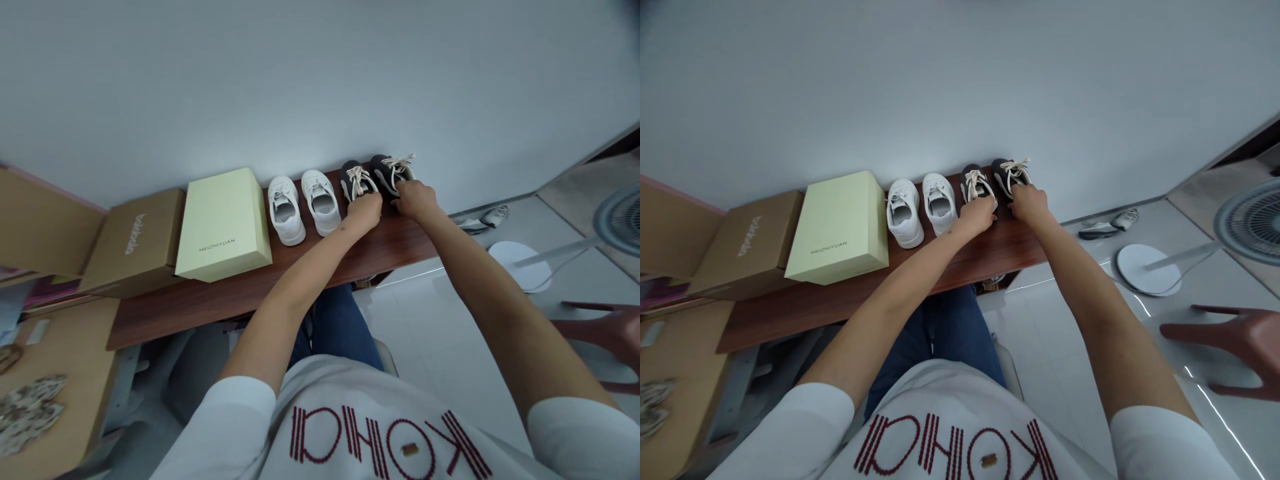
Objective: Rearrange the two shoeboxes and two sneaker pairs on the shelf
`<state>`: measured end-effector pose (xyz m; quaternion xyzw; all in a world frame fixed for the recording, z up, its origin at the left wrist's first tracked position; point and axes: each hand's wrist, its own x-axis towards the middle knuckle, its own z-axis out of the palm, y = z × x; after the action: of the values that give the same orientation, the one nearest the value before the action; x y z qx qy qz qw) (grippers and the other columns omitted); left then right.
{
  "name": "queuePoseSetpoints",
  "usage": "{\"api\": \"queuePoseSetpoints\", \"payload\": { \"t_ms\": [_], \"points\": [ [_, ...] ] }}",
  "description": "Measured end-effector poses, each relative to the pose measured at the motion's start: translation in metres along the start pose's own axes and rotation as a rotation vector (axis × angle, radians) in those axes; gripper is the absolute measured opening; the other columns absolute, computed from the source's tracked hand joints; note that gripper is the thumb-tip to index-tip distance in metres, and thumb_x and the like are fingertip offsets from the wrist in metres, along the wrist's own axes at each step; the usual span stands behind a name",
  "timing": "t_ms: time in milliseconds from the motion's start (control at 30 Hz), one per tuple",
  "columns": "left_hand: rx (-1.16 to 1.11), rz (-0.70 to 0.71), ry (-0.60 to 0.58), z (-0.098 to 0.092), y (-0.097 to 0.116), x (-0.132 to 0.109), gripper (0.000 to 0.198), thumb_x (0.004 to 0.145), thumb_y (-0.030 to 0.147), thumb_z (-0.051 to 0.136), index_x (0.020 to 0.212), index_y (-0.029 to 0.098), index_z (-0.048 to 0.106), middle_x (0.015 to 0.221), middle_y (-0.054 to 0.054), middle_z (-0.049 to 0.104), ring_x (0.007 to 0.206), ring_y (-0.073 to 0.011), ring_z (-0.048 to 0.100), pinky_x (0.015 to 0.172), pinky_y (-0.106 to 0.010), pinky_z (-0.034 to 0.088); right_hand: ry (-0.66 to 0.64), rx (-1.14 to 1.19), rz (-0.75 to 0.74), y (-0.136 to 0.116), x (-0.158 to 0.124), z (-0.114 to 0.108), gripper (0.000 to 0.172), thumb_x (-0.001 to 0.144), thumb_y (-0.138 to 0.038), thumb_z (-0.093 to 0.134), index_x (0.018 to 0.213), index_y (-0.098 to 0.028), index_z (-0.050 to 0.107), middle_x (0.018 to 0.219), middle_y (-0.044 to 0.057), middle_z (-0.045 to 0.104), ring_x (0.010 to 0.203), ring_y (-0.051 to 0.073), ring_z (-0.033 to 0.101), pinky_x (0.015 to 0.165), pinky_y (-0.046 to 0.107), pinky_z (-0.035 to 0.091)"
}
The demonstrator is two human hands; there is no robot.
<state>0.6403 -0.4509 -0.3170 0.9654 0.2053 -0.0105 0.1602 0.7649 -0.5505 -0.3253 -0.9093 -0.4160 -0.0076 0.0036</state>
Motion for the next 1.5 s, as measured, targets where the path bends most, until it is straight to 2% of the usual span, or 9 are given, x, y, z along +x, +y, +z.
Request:
{"api": "queuePoseSetpoints", "payload": {
  "t_ms": [400, 533, 700, 833, 1000, 1167, 1300, 1367, 1500],
  "points": [
    [0.054, 0.015, -0.034, 0.001, -0.005, 0.002, 0.037, 0.093, 0.022, 0.062, 0.129, 0.012, 0.058, 0.121, -0.019, 0.068, 0.118, -0.032, 0.064, 0.094, -0.042, 0.053, 0.026, -0.044, -0.055, -0.005, -0.002, 0.011, 0.035, 0.089, -0.029, 0.065, 0.119, -0.011, 0.063, 0.122, 0.022, 0.067, 0.111, 0.032, 0.06, 0.086, 0.042, 0.05],
    [0.045, 0.035, 0.081, 0.001, -0.005, -0.006, 0.04, 0.093, 0.026, 0.064, 0.13, 0.011, 0.055, 0.126, -0.02, 0.065, 0.124, -0.0324, 0.06, 0.096, -0.042, 0.051, 0.161, 0.008, -0.079, -0.006, -0.007, 0.008, 0.035, 0.09, -0.03, 0.062, 0.119, -0.011, 0.063, 0.122, 0.023, 0.065, 0.112, 0.035, 0.056, 0.085, 0.044, 0.049],
    [-0.01, 0.037, 0.281, -0.015, -0.002, -0.018, 0.041, 0.097, 0.03, 0.057, 0.134, 0.012, 0.051, 0.131, -0.021, 0.061, 0.128, -0.0322, 0.055, 0.102, -0.043, 0.047, 0.382, 0.138, -0.111, -0.015, -0.017, -0.017, 0.035, 0.097, -0.035, 0.047, 0.117, -0.011, 0.062, 0.119, 0.023, 0.063, 0.113, 0.036, 0.052, 0.088, 0.048, 0.047],
    [-0.106, 0.036, 0.375, -0.036, -0.006, -0.031, 0.036, 0.098, 0.03, 0.057, 0.131, 0.016, 0.054, 0.128, -0.018, 0.063, 0.124, -0.0306, 0.058, 0.102, -0.043, 0.047, 0.451, 0.197, -0.141, -0.03, -0.025, -0.041, 0.035, 0.098, -0.035, 0.046, 0.118, -0.012, 0.062, 0.12, 0.022, 0.062, 0.112, 0.036, 0.053, 0.091, 0.049, 0.047],
    [-0.221, 0.051, 0.495, -0.052, -0.029, -0.056, 0.033, 0.097, 0.03, 0.059, 0.128, 0.018, 0.056, 0.12, -0.014, 0.067, 0.119, -0.0279, 0.061, 0.102, -0.042, 0.048, 0.507, 0.241, -0.167, -0.05, -0.034, -0.057, 0.033, 0.098, -0.035, 0.045, 0.117, -0.014, 0.062, 0.117, 0.02, 0.063, 0.113, 0.037, 0.054, 0.094, 0.052, 0.047],
    [-0.315, 0.052, 0.594, -0.053, -0.067, -0.102, 0.032, 0.097, 0.027, 0.056, 0.128, 0.018, 0.059, 0.113, -0.012, 0.07, 0.113, -0.0256, 0.065, 0.101, -0.041, 0.049, 0.564, 0.337, -0.235, -0.078, -0.05, -0.056, 0.032, 0.096, -0.037, 0.05, 0.117, -0.017, 0.062, 0.114, 0.018, 0.065, 0.113, 0.036, 0.057, 0.098, 0.054, 0.046],
    [-0.427, 0.044, 0.667, -0.036, -0.108, -0.166, 0.025, 0.099, 0.025, 0.051, 0.116, 0.018, 0.068, 0.107, -0.01, 0.074, 0.102, -0.0215, 0.068, 0.096, -0.036, 0.052, 0.529, 0.475, -0.31, -0.119, -0.074, -0.047, 0.03, 0.095, -0.038, 0.051, 0.113, -0.018, 0.064, 0.111, 0.017, 0.068, 0.111, 0.035, 0.06, 0.099, 0.055, 0.047],
    [-0.491, -0.054, 0.725, -0.026, -0.132, -0.206, 0.023, 0.098, 0.031, 0.053, 0.104, 0.019, 0.072, 0.1, -0.008, 0.076, 0.095, -0.0203, 0.07, 0.091, -0.034, 0.053, 0.489, 0.585, -0.343, -0.146, -0.09, -0.04, 0.029, 0.094, -0.039, 0.054, 0.111, -0.019, 0.065, 0.108, 0.015, 0.069, 0.106, 0.032, 0.063, 0.097, 0.052, 0.05],
    [-0.649, -0.412, 0.844, -0.01, -0.187, -0.287, 0.032, 0.093, 0.046, 0.06, 0.084, 0.018, 0.073, 0.073, -0.003, 0.073, 0.071, -0.017, 0.068, 0.074, -0.028, 0.053, 0.349, 0.891, -0.361, -0.207, -0.122, -0.016, 0.033, 0.092, -0.044, 0.058, 0.115, -0.021, 0.064, 0.11, 0.012, 0.071, 0.098, 0.026, 0.068, 0.088, 0.045, 0.056]
  ]
}}
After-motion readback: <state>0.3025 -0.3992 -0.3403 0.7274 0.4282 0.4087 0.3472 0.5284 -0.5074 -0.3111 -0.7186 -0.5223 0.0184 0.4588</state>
